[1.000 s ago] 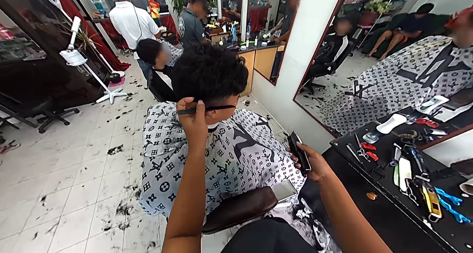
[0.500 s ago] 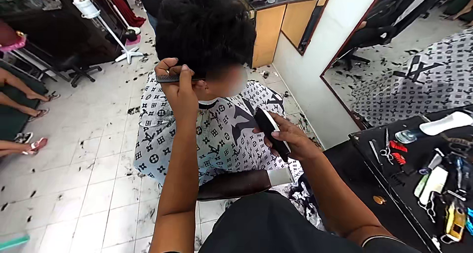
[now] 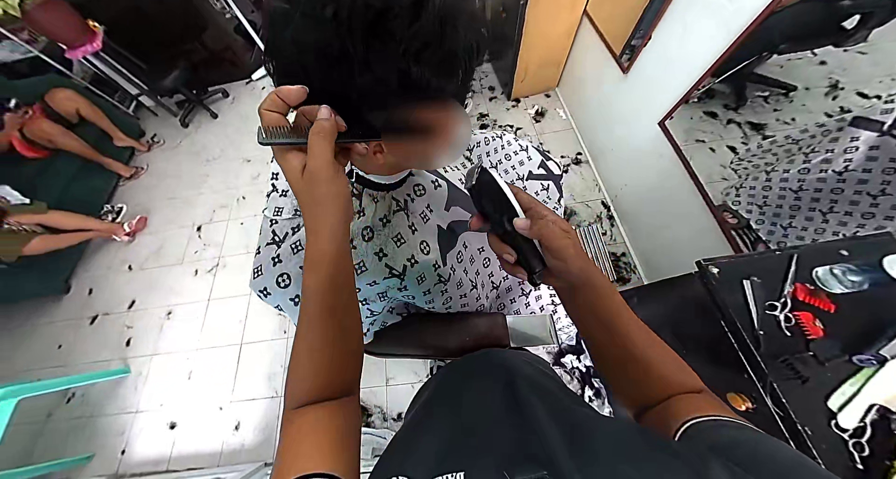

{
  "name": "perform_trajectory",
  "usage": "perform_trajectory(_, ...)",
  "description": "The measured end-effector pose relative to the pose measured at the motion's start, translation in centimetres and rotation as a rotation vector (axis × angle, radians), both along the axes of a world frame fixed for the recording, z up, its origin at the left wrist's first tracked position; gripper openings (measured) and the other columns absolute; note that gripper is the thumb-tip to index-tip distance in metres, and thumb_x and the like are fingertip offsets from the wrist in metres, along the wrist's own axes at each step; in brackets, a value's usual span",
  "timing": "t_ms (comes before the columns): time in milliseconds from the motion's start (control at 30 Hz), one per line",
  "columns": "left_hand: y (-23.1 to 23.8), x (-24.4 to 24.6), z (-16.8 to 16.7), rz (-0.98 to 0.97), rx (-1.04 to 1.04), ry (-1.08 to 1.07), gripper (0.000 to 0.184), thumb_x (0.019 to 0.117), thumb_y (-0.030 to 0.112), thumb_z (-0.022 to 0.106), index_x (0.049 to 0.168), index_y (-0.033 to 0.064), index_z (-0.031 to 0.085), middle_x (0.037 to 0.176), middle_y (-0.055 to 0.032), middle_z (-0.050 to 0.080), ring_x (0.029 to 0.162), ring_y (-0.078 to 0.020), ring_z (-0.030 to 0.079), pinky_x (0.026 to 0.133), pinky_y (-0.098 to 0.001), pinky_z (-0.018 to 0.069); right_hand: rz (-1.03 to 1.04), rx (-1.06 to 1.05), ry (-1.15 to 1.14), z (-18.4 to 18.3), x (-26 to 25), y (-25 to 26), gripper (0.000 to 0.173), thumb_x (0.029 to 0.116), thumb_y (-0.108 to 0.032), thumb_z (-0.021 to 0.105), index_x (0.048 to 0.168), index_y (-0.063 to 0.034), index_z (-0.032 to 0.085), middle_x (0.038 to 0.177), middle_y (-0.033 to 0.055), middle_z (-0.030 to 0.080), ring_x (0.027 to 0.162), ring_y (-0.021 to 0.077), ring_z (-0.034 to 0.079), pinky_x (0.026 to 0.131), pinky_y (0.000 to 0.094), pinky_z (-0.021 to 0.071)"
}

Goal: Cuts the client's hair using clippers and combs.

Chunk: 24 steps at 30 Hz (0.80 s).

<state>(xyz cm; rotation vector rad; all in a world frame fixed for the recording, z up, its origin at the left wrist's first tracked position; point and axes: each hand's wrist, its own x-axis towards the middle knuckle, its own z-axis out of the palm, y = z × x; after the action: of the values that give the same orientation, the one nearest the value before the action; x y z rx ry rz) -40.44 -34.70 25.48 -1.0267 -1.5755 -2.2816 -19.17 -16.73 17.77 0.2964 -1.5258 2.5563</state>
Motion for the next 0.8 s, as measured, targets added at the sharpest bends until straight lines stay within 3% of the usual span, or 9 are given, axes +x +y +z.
perform_trajectory(133,0.7,1.0,0.2,-0.029,-0.027,0.117,0.023,0.1039,0.004,0.046,0.124,0.0124,0.038,0.089,0.0070,0.062,0.071,-0.0089,0.067,0.061,-0.0265,0.0612,-0.008,-0.070,0.033,-0.3,-0.5,0.1,0.053,0.0988,-0.043,0.062,0.142,-0.0192,0.042,0.116,0.0082,0.069,0.061,0.0069,0.061,0.049,0.0190,0.0498)
perform_trajectory(267,2.6,1.6,0.8,0.005,-0.021,0.230,0.026,0.1037,0.005,0.049,0.126,0.0065,0.036,0.091,0.0047,0.061,0.072,-0.0091,0.066,0.061,-0.0269,0.0597,-0.010,-0.043,0.055,-0.7,-1.0,-0.4,0.048,0.0979,-0.031,0.067,0.138,-0.0167,0.045,0.113,0.0093,0.069,0.058,0.0065,0.060,0.048,0.0182,0.0506)
perform_trajectory(433,4.8,2.2,1.6,0.020,0.000,0.205,0.025,0.1054,0.006,0.050,0.127,0.0020,0.036,0.092,-0.0010,0.060,0.074,-0.0136,0.067,0.066,-0.0315,0.0627,0.010,-0.059,0.059,-1.0,-1.2,-1.0,0.050,0.0933,-0.024,0.075,0.134,-0.0162,0.048,0.113,0.0107,0.069,0.057,0.0070,0.060,0.047,0.0185,0.0512)
perform_trajectory(533,4.5,2.4,1.2,0.032,-0.057,0.239,0.027,0.1050,0.006,0.051,0.128,0.0011,0.037,0.092,0.0010,0.061,0.074,-0.0114,0.067,0.063,-0.0288,0.0614,0.005,-0.039,-0.002,-1.0,-1.1,-1.2,0.049,0.0923,-0.021,0.075,0.132,-0.0151,0.046,0.111,0.0104,0.071,0.057,0.0076,0.062,0.048,0.0188,0.0515)
perform_trajectory(633,3.0,2.4,0.1,-0.018,-0.083,0.234,0.028,0.1041,0.006,0.051,0.128,0.0053,0.037,0.091,0.0048,0.062,0.074,-0.0101,0.068,0.063,-0.0288,0.0620,0.011,0.011,-0.036,-1.5,-0.8,-1.1,0.046,0.0938,-0.021,0.072,0.130,-0.0145,0.044,0.111,0.0093,0.071,0.058,0.0078,0.062,0.048,0.0190,0.0512)
perform_trajectory(733,1.2,1.6,-0.4,-0.034,-0.046,0.176,0.027,0.1030,0.005,0.049,0.127,0.0104,0.038,0.090,0.0072,0.064,0.073,-0.0094,0.068,0.064,-0.0290,0.0617,-0.082,0.126,-0.062,-1.9,-0.7,-0.9,0.046,0.0893,-0.019,0.077,0.128,-0.0138,0.053,0.099,0.0049,0.069,0.057,0.0090,0.063,0.049,0.0222,0.0559)
perform_trajectory(800,0.6,1.1,-0.2,-0.014,0.013,0.115,0.023,0.1044,0.006,0.046,0.125,0.0113,0.038,0.089,0.0060,0.063,0.072,-0.0093,0.066,0.064,-0.0274,0.0606,-0.152,0.227,-0.038,-1.8,-1.0,-0.9,0.045,0.0876,-0.016,0.077,0.128,-0.0079,0.058,0.098,0.0034,0.069,0.063,0.0090,0.066,0.054,0.0239,0.0593)
